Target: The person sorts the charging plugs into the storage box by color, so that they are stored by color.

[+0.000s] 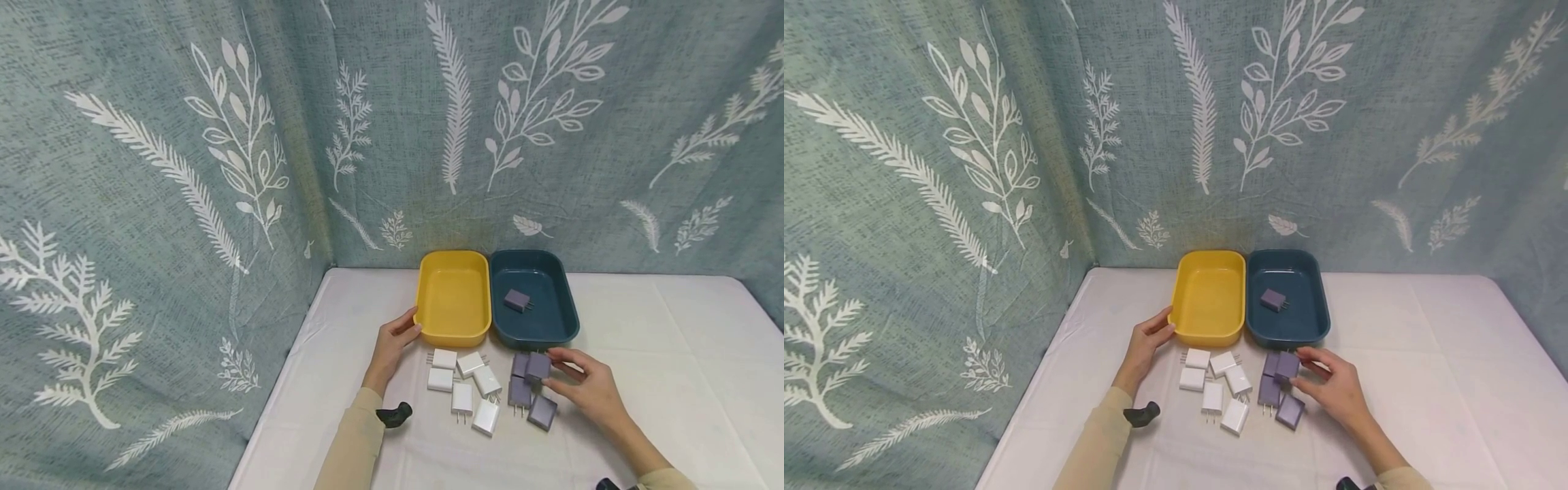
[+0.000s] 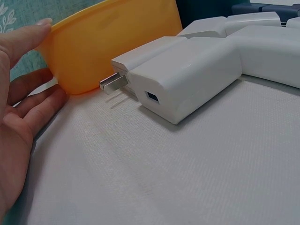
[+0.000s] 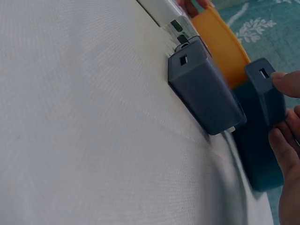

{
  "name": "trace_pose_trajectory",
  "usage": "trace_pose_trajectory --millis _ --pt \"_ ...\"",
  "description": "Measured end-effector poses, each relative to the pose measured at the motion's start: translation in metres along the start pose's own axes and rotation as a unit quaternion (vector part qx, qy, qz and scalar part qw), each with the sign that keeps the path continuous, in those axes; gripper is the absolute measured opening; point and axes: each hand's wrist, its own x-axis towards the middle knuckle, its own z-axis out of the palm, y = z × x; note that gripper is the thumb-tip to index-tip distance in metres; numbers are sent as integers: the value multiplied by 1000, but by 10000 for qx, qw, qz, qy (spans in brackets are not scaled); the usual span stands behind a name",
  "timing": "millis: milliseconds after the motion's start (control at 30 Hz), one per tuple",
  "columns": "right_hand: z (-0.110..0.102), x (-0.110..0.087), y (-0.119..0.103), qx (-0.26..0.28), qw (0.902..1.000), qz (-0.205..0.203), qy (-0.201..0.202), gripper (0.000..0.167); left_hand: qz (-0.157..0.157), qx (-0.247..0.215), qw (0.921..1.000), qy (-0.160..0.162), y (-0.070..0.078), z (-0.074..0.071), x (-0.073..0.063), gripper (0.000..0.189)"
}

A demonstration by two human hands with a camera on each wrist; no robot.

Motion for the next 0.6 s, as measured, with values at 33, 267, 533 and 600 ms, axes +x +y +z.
trace_pose_trajectory --millis 33,267,533,600 --pt "0 0 -1 53 10000 -11 -11 52 7 2 10000 8 0 0 0 50" --pt "1 2 -1 116 9999 -116 -48 52 22 33 10000 85 -1 1 0 49" --pt "2 5 -1 139 9998 -138 -50 52 -46 29 9999 86 0 1 0 50" --pt "2 5 -1 158 9998 -140 -67 51 -55 31 10000 69 0 1 0 50"
